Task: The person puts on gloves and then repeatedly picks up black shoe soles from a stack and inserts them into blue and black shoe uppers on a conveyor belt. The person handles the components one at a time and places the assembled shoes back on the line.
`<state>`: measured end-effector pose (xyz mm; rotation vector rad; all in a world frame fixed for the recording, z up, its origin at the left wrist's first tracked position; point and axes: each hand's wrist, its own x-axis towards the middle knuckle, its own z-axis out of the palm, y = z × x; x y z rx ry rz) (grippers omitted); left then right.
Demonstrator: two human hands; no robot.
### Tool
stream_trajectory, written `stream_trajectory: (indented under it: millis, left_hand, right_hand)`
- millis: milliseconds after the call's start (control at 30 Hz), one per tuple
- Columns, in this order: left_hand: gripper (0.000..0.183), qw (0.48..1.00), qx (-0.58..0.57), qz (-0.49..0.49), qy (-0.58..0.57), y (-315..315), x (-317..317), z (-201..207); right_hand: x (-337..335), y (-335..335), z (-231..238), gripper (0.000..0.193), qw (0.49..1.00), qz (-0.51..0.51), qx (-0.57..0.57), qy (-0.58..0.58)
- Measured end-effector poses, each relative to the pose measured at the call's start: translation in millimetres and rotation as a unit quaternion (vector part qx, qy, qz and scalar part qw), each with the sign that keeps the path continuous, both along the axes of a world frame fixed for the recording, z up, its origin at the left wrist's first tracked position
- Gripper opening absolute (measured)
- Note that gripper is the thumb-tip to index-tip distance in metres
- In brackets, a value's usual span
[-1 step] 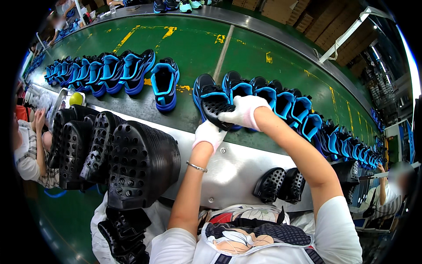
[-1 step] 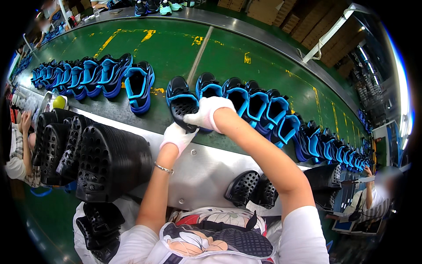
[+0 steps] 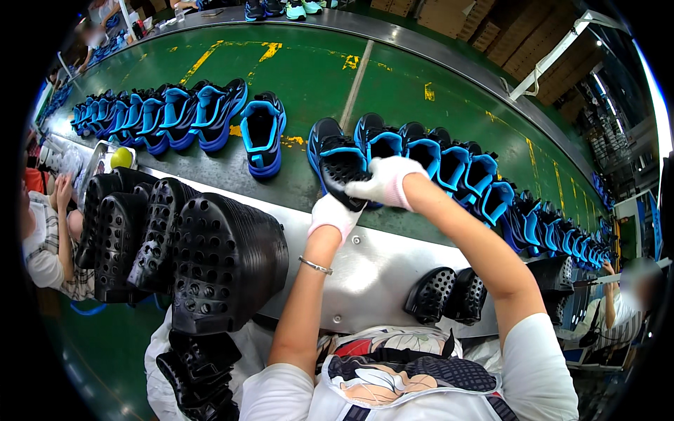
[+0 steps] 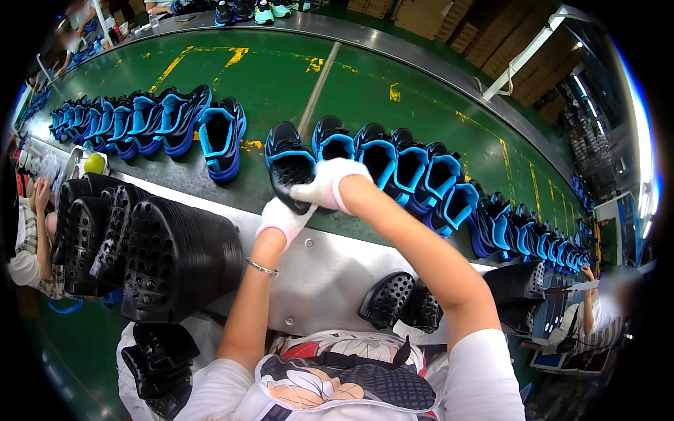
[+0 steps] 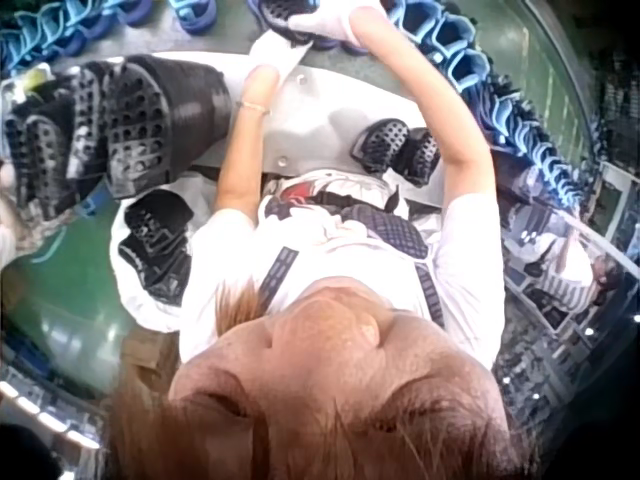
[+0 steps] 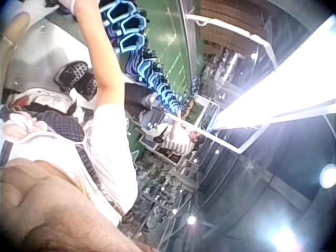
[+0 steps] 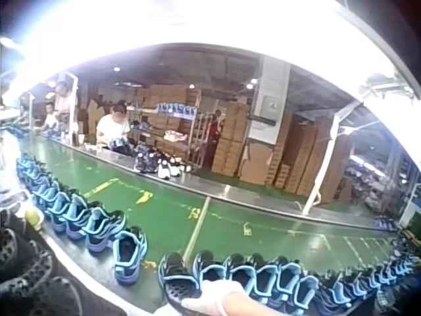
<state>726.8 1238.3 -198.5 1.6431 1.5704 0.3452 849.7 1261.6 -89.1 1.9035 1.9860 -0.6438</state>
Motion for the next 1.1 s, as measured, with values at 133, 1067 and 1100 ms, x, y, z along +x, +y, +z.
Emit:
stream_trajectory:
  millis: [133, 1067, 1100]
  left_hand:
    - [0.045, 0.999, 0.043, -0.001, -0.027, -5, -4, -23]
    - [0.054, 0.667, -0.099, 0.167, -0.719, -53, -9, 2]
    - [0.054, 0.662, -0.121, 0.193, -0.714, -62, -4, 19]
  right_hand:
    - [2, -4, -9, 0.075, 0.998, -0.006, -0.037, 0.053]
    - [42, -100, 9, 0.062, 0.977, 0.034, 0.057, 0.202]
    - [42, -109, 3, 0.058, 0.974, 0.05, 0.078, 0.205]
